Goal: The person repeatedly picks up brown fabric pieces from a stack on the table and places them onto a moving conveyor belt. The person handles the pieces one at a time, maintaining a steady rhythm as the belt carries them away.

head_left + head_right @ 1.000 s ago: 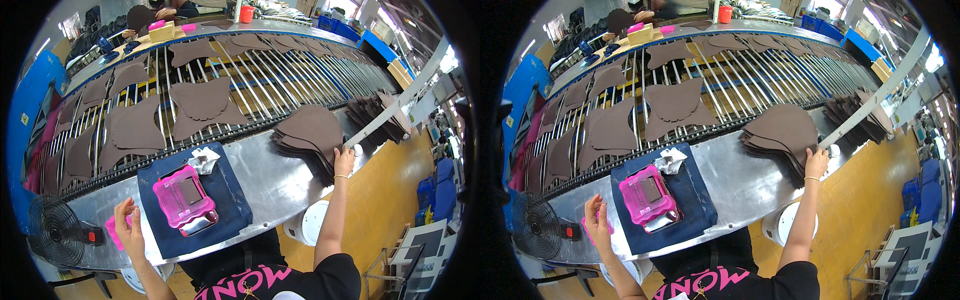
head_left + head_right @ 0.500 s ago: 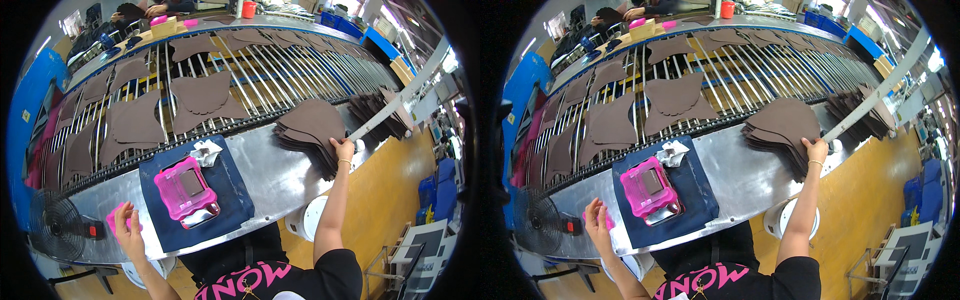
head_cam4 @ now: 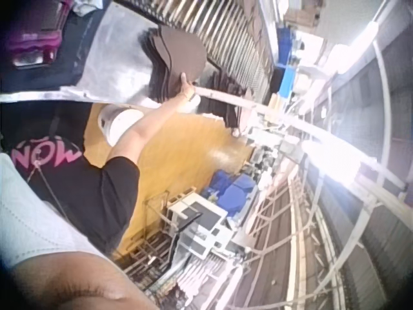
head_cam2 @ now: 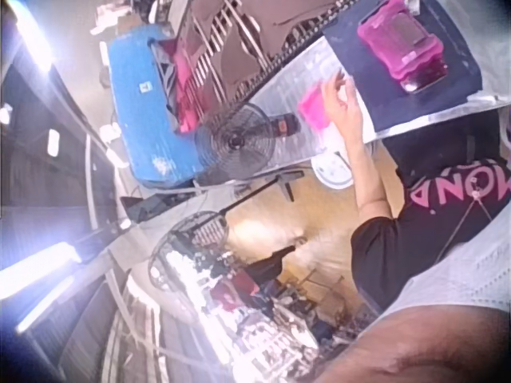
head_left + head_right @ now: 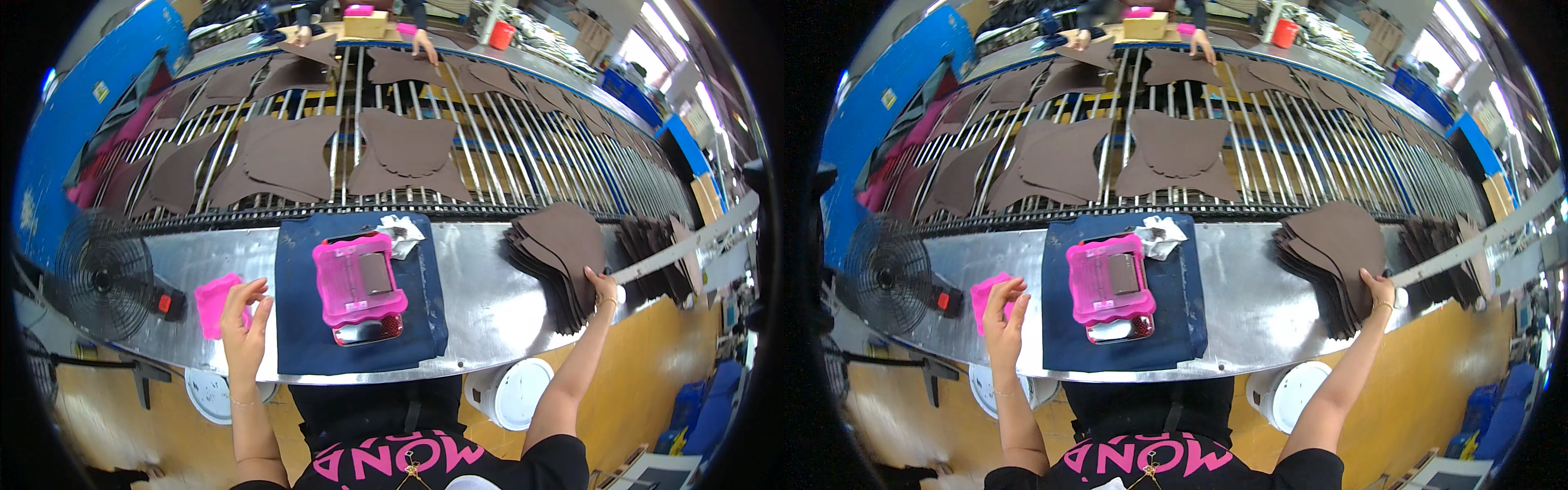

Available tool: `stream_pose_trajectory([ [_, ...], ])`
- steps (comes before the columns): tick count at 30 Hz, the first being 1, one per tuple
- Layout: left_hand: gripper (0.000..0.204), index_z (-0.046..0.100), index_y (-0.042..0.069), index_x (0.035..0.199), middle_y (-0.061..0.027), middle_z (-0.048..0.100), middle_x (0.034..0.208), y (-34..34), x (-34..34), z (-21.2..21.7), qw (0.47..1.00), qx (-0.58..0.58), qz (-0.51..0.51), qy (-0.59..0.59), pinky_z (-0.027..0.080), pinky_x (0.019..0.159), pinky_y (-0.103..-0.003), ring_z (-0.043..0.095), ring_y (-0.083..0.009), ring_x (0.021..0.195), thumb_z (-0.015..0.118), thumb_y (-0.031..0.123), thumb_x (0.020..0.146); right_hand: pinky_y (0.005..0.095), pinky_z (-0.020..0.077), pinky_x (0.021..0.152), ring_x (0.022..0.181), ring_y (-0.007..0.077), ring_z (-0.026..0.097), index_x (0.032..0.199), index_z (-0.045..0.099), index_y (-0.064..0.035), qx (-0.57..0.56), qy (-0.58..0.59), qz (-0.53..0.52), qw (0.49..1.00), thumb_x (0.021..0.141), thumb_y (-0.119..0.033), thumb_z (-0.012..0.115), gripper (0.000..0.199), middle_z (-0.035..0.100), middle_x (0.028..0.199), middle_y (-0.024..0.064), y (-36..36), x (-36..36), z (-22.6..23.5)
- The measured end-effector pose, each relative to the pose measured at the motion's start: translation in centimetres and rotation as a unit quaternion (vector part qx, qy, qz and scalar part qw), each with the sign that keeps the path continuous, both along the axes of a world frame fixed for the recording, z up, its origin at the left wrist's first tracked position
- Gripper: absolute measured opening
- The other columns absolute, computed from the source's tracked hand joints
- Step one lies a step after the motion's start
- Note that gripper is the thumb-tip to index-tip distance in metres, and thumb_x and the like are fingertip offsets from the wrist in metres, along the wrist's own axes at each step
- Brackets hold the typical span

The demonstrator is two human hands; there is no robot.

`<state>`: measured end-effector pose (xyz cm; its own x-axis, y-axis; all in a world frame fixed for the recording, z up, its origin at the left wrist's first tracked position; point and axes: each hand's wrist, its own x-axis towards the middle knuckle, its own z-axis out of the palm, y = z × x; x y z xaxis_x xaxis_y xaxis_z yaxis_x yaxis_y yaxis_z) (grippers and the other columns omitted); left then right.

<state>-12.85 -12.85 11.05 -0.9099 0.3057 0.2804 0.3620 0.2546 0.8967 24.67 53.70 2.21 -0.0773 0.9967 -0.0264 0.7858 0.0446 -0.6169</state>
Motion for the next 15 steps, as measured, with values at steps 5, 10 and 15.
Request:
stream_pose_trajectory([
  [5,0.022,0.064,0.001,0.106,-0.0089,0.061,0.093,-0.4,0.8,1.1,0.999,-0.026,0.015,0.038,0.045,0.079,-0.03,0.059,-0.0182,0.085,0.064,0.006,0.085,0.0387,0.0492,0.079,0.092,0.0346,0.066,0.096,0.063,0.0151,0.07,-0.103,0.097,0.987,0.071,-0.045,0.077,0.067,0.067,0.094,0.0279,-5.1,-2.5,2.8],
  [10,0.022,0.064,0.001,0.106,-0.0091,0.062,0.092,-0.6,0.2,1.0,0.999,-0.027,0.01,0.04,0.046,0.078,-0.029,0.059,-0.0182,0.085,0.064,0.007,0.086,0.0279,0.0503,0.047,0.059,0.0205,0.065,0.134,0.04,-0.0027,-0.036,0.08,0.107,0.99,0.093,-0.021,0.056,0.047,0.063,0.098,0.0169,-14.8,-4.3,7.8],
  [15,0.022,0.065,0.002,0.107,-0.0087,0.062,0.093,0.7,-0.4,2.1,0.995,-0.039,-0.022,0.087,0.046,0.079,-0.03,0.06,-0.0191,0.086,0.065,0.008,0.085,0.0242,0.0465,0.039,0.05,0.0161,0.06,0.137,0.035,-0.0072,0.105,0.187,0.165,0.963,0.098,-0.015,0.047,0.041,0.061,0.097,0.0109,-18.5,-7.6,11.9],
])
